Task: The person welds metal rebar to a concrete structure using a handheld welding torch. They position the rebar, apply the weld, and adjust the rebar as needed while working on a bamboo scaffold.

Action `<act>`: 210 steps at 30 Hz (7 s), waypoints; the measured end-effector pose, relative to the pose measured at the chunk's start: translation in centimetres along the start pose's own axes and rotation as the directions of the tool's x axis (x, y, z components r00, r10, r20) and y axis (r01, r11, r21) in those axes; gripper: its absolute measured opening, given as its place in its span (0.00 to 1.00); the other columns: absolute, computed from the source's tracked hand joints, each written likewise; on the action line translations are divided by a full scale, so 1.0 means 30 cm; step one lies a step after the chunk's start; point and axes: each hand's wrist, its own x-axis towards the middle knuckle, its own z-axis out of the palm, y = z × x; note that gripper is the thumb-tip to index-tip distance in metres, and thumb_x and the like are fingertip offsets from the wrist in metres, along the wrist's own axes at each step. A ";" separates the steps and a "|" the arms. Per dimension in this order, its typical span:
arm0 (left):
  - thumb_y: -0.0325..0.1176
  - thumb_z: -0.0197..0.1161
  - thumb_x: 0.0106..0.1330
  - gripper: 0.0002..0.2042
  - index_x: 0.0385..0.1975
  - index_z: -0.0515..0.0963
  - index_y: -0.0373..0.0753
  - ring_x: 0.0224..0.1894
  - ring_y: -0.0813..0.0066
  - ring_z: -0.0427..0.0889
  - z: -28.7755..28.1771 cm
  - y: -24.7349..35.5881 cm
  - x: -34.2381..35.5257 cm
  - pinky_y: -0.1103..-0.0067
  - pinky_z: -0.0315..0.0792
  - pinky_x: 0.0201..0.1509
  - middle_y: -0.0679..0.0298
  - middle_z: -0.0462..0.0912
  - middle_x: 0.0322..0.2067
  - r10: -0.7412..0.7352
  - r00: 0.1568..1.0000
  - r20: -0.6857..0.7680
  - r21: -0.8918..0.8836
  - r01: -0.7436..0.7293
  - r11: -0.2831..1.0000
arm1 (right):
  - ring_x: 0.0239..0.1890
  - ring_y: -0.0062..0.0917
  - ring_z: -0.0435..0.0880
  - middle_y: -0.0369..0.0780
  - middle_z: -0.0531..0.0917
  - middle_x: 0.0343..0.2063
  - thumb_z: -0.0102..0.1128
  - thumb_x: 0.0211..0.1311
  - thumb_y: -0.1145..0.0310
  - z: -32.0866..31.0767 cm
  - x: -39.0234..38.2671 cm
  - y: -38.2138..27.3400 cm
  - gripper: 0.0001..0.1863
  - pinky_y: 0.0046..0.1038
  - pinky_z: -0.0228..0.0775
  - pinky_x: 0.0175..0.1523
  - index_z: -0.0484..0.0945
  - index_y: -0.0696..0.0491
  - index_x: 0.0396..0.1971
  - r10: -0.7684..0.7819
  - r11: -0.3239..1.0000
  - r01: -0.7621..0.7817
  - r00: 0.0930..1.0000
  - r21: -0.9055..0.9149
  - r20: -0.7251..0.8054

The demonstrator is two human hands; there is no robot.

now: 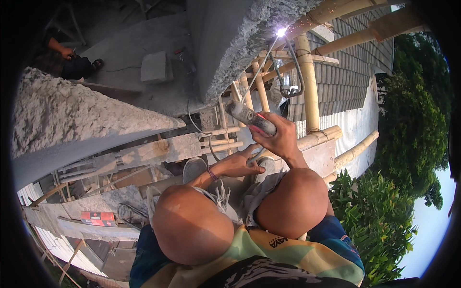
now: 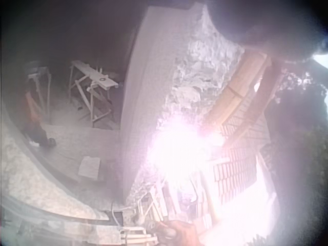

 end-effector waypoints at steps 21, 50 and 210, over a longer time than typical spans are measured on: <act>0.63 0.68 0.57 0.52 0.73 0.49 0.37 0.42 0.67 0.80 -0.004 -0.007 0.008 0.71 0.71 0.54 0.63 0.79 0.32 -0.026 0.999 0.040 -0.027 0.027 0.999 | 0.36 0.36 0.88 0.42 0.87 0.36 0.76 0.43 0.67 0.006 0.007 0.005 0.22 0.30 0.81 0.41 0.83 0.56 0.41 0.017 1.000 -0.016 1.000 -0.016 0.023; 0.64 0.68 0.56 0.53 0.73 0.48 0.38 0.44 0.64 0.81 -0.003 -0.029 0.020 0.71 0.71 0.55 0.60 0.81 0.35 -0.038 0.998 0.047 -0.038 0.040 0.998 | 0.26 0.33 0.86 0.40 0.87 0.30 0.75 0.42 0.68 0.020 0.027 0.015 0.21 0.30 0.77 0.30 0.85 0.50 0.41 -0.053 0.999 0.053 0.996 -0.005 -0.074; 0.60 0.70 0.56 0.53 0.72 0.52 0.29 0.59 0.57 0.75 -0.015 -0.086 0.047 0.68 0.67 0.63 0.50 0.78 0.51 -0.045 0.999 -0.006 0.004 0.045 0.999 | 0.24 0.37 0.86 0.43 0.85 0.22 0.75 0.44 0.62 0.063 0.102 0.067 0.23 0.32 0.77 0.30 0.83 0.51 0.43 0.006 0.998 -0.014 0.992 -0.062 -0.125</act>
